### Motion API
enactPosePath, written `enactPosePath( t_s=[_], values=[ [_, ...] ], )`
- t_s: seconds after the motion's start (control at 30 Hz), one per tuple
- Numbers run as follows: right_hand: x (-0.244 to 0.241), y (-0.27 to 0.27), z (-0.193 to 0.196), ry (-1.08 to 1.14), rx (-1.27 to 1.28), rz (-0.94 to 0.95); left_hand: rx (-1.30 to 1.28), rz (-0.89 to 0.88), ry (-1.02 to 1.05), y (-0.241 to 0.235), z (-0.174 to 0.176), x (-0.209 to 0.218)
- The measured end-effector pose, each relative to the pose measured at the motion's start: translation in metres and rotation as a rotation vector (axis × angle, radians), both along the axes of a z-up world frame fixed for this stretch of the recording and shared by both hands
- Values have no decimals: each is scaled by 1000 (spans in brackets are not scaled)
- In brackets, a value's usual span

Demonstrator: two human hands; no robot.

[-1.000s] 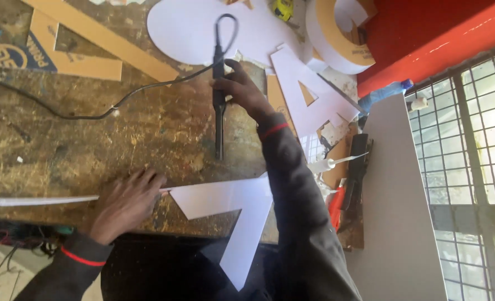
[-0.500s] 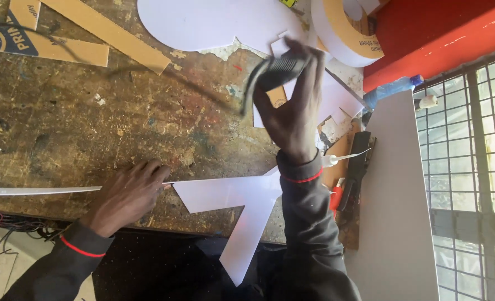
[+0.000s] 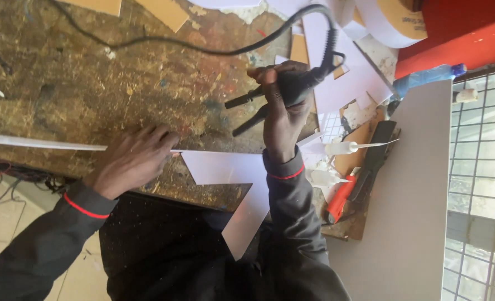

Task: Using a heating tool to bend plastic strips and gluing them to a letter template to create a 3D sign.

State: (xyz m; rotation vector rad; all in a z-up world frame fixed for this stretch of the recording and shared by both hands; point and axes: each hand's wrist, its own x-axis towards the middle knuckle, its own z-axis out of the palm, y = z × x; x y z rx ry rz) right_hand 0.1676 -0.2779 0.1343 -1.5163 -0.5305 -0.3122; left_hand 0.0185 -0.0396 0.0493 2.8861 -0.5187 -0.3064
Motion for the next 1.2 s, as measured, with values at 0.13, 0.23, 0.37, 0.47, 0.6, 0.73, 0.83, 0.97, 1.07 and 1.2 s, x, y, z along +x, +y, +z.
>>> enactPosePath(
  t_s=[0.13, 0.23, 0.37, 0.47, 0.6, 0.73, 0.83, 0.97, 1.07, 1.2],
  values=[
    [1, 0, -26, -83, -88, 114, 31, -11, -4, 1, -2, 1],
    [-1, -25, -17, -46, -225, 289, 9, -1, -11, 2, 6, 1],
    [-11, -60, 12, 43, -410, 404, -25, -5, 53, 4, 11, 3],
    [-10, -59, 29, -17, -629, 434, -51, -2, 43, 7, 0, 4],
    [-27, -49, 47, -19, -735, 316, -63, -12, -96, 8, -29, -3],
    [-50, -47, 66, 411, -70, 614, -80, -4, -234, 9, -38, -4],
    [-71, -16, 53, 130, -276, 406, -61, 5, -256, 9, -43, -8],
    [-83, -9, 40, 83, -1130, 134, -72, -3, -250, 10, -26, -5],
    [-77, -6, 21, 58, -531, 497, -36, 11, -290, 9, -34, -6],
    [-78, 6, 24, -6, -611, 455, -101, 24, -288, 8, -39, -13]
  ],
)
